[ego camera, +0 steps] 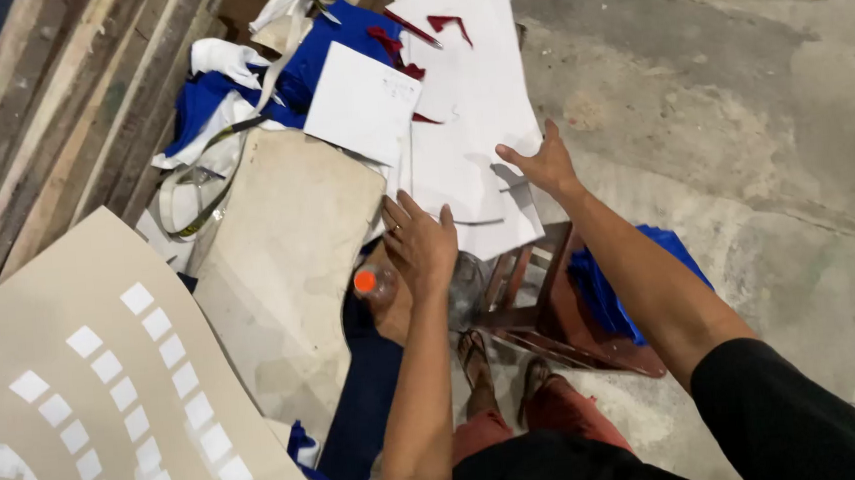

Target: The person places paper pattern pieces onto a large piece of striped fabric laid out on a table. They use a black pen to trace the outlines of the patterns onto the fabric and write markings on the paper. The person also handles a pink measuring tape briefly.

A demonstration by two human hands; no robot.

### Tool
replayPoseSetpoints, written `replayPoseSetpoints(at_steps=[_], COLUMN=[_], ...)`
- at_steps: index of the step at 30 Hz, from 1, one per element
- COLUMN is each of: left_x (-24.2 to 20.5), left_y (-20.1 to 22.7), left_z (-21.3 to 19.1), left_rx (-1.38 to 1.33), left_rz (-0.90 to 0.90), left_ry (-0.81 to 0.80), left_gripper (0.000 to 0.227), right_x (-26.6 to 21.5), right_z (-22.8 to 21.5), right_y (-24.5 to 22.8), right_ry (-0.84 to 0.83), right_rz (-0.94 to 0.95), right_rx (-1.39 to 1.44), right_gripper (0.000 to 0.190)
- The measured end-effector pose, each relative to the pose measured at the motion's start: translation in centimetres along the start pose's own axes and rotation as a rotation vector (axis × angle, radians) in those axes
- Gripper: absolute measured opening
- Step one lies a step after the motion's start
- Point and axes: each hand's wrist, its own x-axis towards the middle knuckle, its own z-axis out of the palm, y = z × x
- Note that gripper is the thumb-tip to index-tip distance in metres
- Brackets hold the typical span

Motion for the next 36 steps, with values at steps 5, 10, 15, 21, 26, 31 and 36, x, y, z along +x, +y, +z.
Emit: replayPoseSetpoints(at_steps=[5,10,15,21,26,31,36], left_x=[0.0,-1.7,-3.7,-5.9,-7.0,-9.2,-10.4], left_y=[0.6,2.1,1.7,1.1,0.6,0.5,-1.5], left_z=[3.7,3.3,4.9,8.3,5.8,3.9,2.7], left_rx=[0.131,0.081,-0.375,-0.971,-0.856,-0.773,-0.766], left_rz=[-0.012,0.026,-0.079,-0.253,-0.160,-0.052,-0.141], left_ry=[-0.029,-0.052,-0.045,-0.058,-0.065,0.009,0.152], left_gripper=[0.084,0.076,0.075,0.047,0.033,0.029,0.024], right_x=[-1.5,-0.4,1.1,0.6,-1.2,-2.1,-2.5], right_z=[-1.4,-3.6,-6.1,-8.4,-10.2,-10.8,-12.4], right_y=[-6.5,-3.6,2.0,5.5,2.7,3.4,4.1], right_ry=[-0.034,-0.032,-0.252,-0.532,-0.549,-0.574,-0.585], right_rz=[0.185,0.104,0.053,0.218,0.268,0.266,0.236], right_rx=[0.111,0.088,0.632,0.830,0.336,0.369,0.380], right_gripper=[0.113,0.102,0.067,0.061,0.050,0.041,0.037])
